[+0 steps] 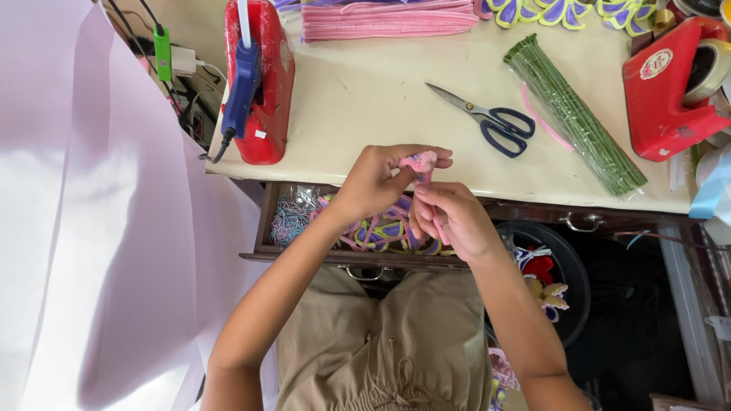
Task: The person twists pink and purple pipe cleaners together to form a looped shape. They then use a hot glue gun to apply adhesive to the center of the loop and press the ends together to secure the craft.
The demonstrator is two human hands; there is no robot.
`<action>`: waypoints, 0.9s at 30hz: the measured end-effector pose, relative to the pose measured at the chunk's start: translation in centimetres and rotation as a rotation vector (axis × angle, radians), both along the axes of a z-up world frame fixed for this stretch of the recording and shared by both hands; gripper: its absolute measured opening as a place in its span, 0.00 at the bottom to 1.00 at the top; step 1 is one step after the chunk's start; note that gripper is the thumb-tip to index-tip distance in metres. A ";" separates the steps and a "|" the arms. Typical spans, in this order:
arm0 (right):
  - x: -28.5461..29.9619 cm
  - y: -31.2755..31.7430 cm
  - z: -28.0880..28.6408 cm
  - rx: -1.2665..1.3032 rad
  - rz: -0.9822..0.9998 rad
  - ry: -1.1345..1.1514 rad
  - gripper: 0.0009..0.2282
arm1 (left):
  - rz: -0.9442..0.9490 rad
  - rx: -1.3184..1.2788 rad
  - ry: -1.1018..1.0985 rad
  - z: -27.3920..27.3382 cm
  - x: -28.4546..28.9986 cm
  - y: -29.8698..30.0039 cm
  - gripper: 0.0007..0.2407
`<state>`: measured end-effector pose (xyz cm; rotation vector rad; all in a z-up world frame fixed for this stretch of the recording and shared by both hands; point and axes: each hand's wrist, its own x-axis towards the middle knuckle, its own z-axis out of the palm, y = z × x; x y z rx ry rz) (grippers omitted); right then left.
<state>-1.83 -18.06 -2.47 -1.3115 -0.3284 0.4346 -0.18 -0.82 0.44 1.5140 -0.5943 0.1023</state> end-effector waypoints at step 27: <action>2.6 -1.6 0.1 -0.777 -0.396 -1.230 0.08 | 0.793 0.682 -0.592 -2.4 -6.3 -2.2 0.05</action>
